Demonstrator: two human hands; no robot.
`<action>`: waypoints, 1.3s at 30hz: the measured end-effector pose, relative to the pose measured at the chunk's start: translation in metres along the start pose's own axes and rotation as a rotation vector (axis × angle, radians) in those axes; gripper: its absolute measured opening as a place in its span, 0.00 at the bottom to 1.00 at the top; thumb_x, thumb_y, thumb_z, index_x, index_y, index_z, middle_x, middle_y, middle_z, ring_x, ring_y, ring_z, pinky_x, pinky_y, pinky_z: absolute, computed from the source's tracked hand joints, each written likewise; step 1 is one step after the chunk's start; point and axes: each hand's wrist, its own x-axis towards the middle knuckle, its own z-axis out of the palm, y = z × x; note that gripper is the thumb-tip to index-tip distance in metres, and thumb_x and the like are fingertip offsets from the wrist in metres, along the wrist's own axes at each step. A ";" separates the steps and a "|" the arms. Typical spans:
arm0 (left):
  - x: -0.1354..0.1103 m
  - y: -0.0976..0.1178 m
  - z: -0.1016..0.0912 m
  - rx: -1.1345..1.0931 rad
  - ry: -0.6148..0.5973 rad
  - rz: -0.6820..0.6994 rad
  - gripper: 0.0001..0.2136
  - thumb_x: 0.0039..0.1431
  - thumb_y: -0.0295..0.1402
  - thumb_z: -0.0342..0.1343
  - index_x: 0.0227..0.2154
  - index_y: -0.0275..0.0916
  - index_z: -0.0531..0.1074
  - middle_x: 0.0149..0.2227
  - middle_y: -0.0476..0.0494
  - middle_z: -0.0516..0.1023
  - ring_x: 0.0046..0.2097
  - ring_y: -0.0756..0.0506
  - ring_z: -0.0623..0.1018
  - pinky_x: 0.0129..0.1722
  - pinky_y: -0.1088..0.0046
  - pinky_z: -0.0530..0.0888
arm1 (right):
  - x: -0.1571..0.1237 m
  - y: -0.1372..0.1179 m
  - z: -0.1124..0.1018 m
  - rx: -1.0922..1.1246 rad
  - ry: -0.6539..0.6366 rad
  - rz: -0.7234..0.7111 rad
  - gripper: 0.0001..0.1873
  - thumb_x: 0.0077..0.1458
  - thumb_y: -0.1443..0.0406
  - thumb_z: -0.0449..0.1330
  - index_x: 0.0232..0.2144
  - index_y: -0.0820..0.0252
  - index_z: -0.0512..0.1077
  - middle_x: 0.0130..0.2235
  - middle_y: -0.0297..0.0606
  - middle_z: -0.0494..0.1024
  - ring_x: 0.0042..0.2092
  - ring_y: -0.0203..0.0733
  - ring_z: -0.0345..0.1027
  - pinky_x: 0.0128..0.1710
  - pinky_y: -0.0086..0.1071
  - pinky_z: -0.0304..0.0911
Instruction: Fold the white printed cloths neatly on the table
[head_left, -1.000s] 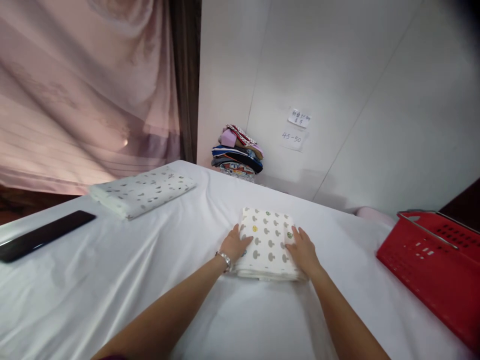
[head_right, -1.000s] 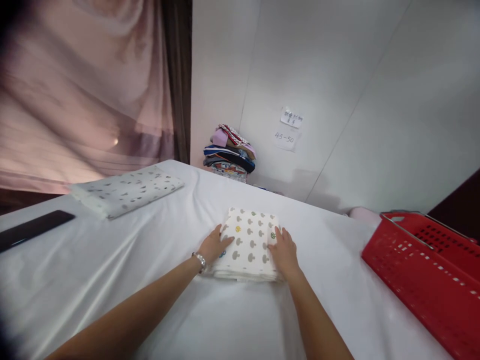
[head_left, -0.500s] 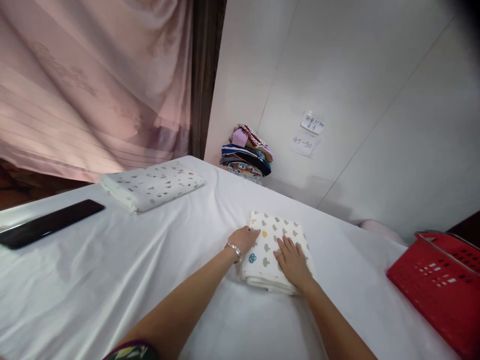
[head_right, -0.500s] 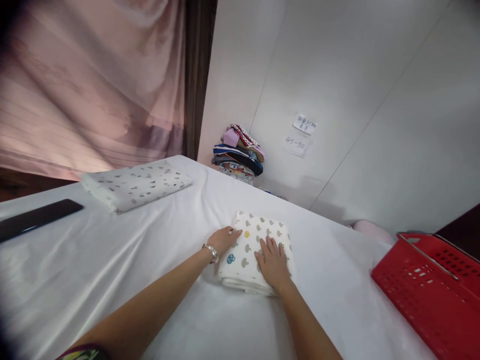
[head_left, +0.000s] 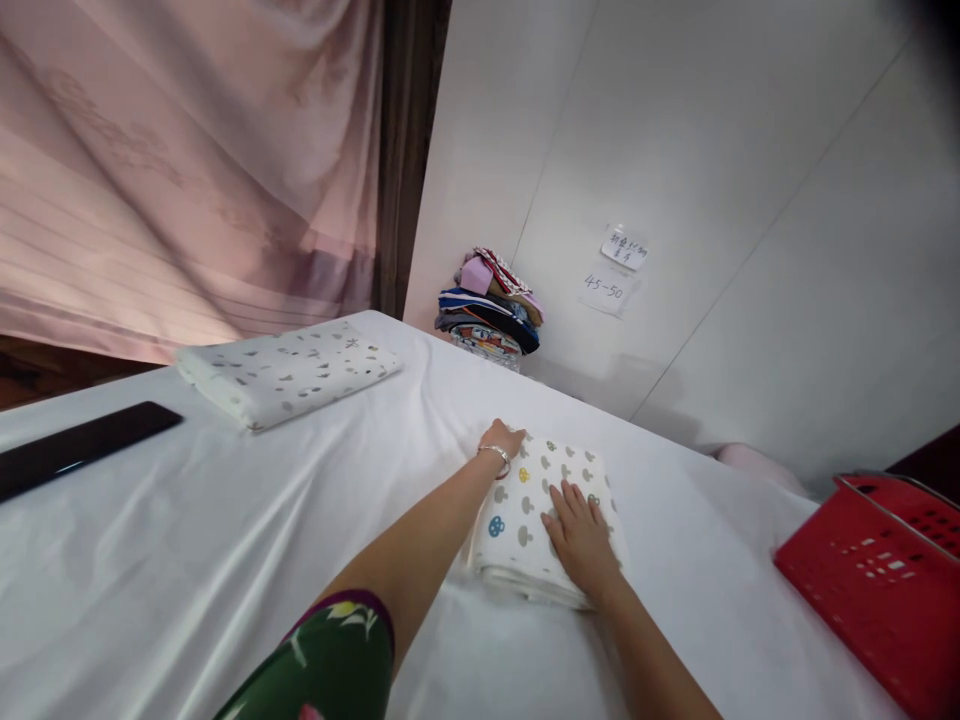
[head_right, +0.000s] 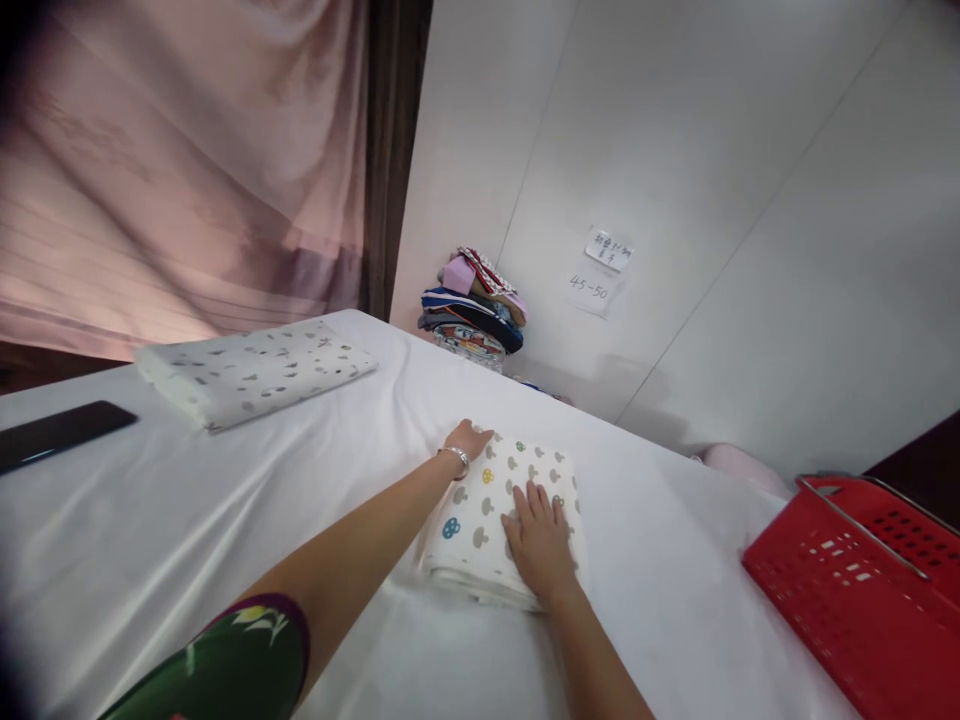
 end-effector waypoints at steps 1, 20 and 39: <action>0.002 0.000 0.002 -0.008 0.010 -0.020 0.26 0.51 0.41 0.54 0.51 0.34 0.61 0.48 0.30 0.71 0.51 0.36 0.70 0.46 0.63 0.66 | 0.000 0.000 0.000 0.001 0.004 -0.002 0.28 0.60 0.55 0.42 0.59 0.58 0.54 0.63 0.40 0.50 0.64 0.46 0.39 0.60 0.46 0.37; 0.002 -0.018 -0.001 -0.105 0.051 -0.065 0.24 0.53 0.44 0.52 0.51 0.36 0.62 0.50 0.38 0.71 0.50 0.43 0.72 0.46 0.73 0.67 | -0.002 0.001 -0.004 0.082 -0.024 -0.002 0.27 0.60 0.54 0.40 0.59 0.55 0.55 0.63 0.37 0.50 0.64 0.45 0.38 0.61 0.45 0.35; -0.079 -0.046 -0.007 0.127 0.104 0.134 0.27 0.54 0.41 0.53 0.54 0.35 0.57 0.51 0.36 0.68 0.52 0.42 0.69 0.50 0.70 0.63 | 0.001 -0.004 -0.018 0.192 -0.094 0.045 0.26 0.58 0.56 0.44 0.58 0.55 0.57 0.63 0.38 0.51 0.64 0.44 0.38 0.61 0.45 0.34</action>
